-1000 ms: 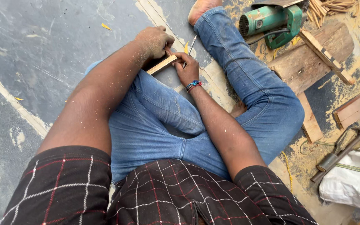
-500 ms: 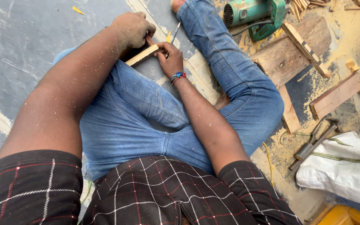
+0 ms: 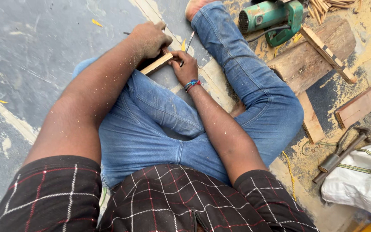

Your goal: The person measures and marks wooden pieces using a measuring tape and a pencil while sitting on the floor. They handle different wood segments one at a time.

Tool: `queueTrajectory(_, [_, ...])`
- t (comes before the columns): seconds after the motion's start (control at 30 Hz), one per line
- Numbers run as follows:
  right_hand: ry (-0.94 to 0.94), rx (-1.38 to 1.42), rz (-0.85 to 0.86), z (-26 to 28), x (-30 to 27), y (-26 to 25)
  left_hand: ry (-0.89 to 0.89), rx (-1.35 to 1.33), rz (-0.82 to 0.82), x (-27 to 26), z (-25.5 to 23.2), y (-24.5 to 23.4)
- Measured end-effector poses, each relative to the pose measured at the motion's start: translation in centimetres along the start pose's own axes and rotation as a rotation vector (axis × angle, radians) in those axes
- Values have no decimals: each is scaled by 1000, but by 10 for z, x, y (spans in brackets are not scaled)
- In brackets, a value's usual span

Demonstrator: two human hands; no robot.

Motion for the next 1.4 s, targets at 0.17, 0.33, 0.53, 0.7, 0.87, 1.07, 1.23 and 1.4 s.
queueTrajectory(0.17, [12,38,22,-8,2,2,26,-2,-18,-1,-2,-4])
queueTrajectory(0.33, [-12,20,-7,-11,-1,4,22,-16,-20,-5,-6,-7])
queueTrajectory(0.53, [8,33,-14,-15,2,9,18,-43,19,-6,-5,-10])
queueTrajectory(0.7, [13,-16,-30,-14,2,8,0,4,73,-4,-8,-10])
queueTrajectory(0.87, [27,18,-25,-1,-2,0,-11,39,80,-8,-15,-15])
queueTrajectory(1.07, [6,48,-48,15,-6,-3,-23,-8,81,-10,-13,-14])
queueTrajectory(1.23, [31,62,-55,9,-4,1,-21,-25,83,-6,-12,-11])
queueTrajectory(1.4, [8,101,-100,1,-4,4,-20,-39,94,-6,-9,-9])
Point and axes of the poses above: each hand's wrist, its own x-axis towards the middle knuckle, its own y-axis out of the palm, z = x × y, the point moved 6 cm from there along x, towards the middle knuckle, and after that the axes turned 12 degrees about z, right-handed, at the moved point
